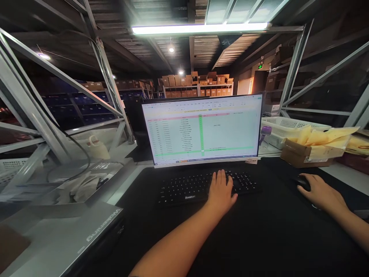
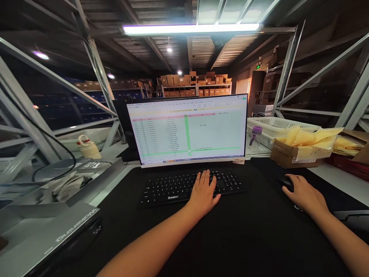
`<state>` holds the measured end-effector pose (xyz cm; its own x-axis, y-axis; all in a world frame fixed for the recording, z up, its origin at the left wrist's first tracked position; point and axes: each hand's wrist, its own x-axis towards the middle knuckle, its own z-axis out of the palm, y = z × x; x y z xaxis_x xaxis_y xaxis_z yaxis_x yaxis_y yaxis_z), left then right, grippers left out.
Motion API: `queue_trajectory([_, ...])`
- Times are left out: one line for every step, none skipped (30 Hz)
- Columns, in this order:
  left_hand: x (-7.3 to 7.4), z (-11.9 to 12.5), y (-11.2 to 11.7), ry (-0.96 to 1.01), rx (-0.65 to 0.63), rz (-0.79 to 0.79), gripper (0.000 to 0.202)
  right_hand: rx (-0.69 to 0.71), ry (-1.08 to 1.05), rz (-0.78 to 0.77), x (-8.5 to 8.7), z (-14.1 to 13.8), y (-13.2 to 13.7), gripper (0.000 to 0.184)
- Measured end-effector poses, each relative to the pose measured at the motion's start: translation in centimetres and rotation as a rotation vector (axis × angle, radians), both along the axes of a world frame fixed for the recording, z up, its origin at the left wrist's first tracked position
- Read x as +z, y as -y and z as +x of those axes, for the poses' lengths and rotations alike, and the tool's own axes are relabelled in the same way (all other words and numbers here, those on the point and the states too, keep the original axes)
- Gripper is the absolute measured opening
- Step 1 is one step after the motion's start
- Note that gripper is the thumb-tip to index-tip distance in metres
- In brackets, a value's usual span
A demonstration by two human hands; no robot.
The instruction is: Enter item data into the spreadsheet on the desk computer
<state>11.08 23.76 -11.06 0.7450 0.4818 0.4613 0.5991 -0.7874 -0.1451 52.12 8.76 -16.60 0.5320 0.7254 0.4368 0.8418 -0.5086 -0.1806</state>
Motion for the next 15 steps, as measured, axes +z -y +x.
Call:
queue_trajectory([0.0, 0.0, 0.0, 0.007, -0.012, 0.014, 0.065, 0.002, -0.006, 0.006, 0.2, -0.2, 0.0, 0.065])
queue_trajectory([0.0, 0.0, 0.0, 0.014, -0.034, 0.029, 0.062, 0.006, -0.008, 0.011, 0.3, -0.5, 0.0, 0.065])
queue_trajectory([0.0, -0.1, 0.0, 0.023, -0.066, 0.042, 0.059, 0.012, -0.008, 0.016, 0.5, -0.8, 0.0, 0.065])
queue_trajectory([0.1, -0.1, 0.1, 0.036, -0.106, 0.049, 0.056, 0.021, -0.008, 0.020, 0.7, -1.0, 0.0, 0.065])
queue_trajectory([0.4, -0.2, 0.3, 0.055, -0.153, 0.045, 0.052, 0.028, -0.011, 0.021, 0.8, -1.2, 0.0, 0.065])
queue_trajectory([0.7, -0.2, 0.7, 0.084, -0.205, 0.025, 0.046, 0.034, -0.018, 0.022, 0.9, -1.2, 0.0, 0.064])
queue_trajectory([1.3, -0.3, 1.2, 0.131, -0.262, -0.017, 0.041, 0.037, -0.027, 0.028, 0.8, -1.2, 0.0, 0.063])
queue_trajectory([2.1, -0.4, 1.9, 0.201, -0.321, -0.085, 0.035, 0.048, -0.037, 0.038, 0.6, -0.9, 0.0, 0.062])
queue_trajectory([3.1, -0.6, 2.9, 0.292, -0.385, -0.179, 0.030, 0.062, -0.046, 0.056, 0.3, -0.3, 0.0, 0.061])
queue_trajectory([4.3, -0.9, 4.1, 0.403, -0.454, -0.298, 0.030, 0.077, -0.054, 0.081, -0.1, 0.4, 0.0, 0.059])
queue_trajectory([5.8, -1.4, 5.5, 0.517, -0.531, -0.440, 0.034, 0.100, -0.061, 0.106, -0.7, 1.3, 0.0, 0.058])
queue_trajectory([7.3, -2.0, 7.0, 0.625, -0.619, -0.594, 0.043, 0.112, -0.058, 0.130, -1.3, 2.3, 0.1, 0.056])
queue_trajectory([8.9, -2.9, 8.7, 0.688, -0.734, -0.723, 0.057, 0.118, -0.057, 0.147, -1.9, 3.3, 0.1, 0.053])
queue_trajectory([10.5, -4.0, 10.4, 0.679, -0.870, -0.829, 0.072, 0.112, -0.069, 0.167, -2.5, 4.2, 0.2, 0.050])
queue_trajectory([11.8, -5.2, 12.1, 0.592, -0.977, -0.928, 0.081, 0.097, -0.098, 0.188, -3.0, 5.0, 0.3, 0.047])
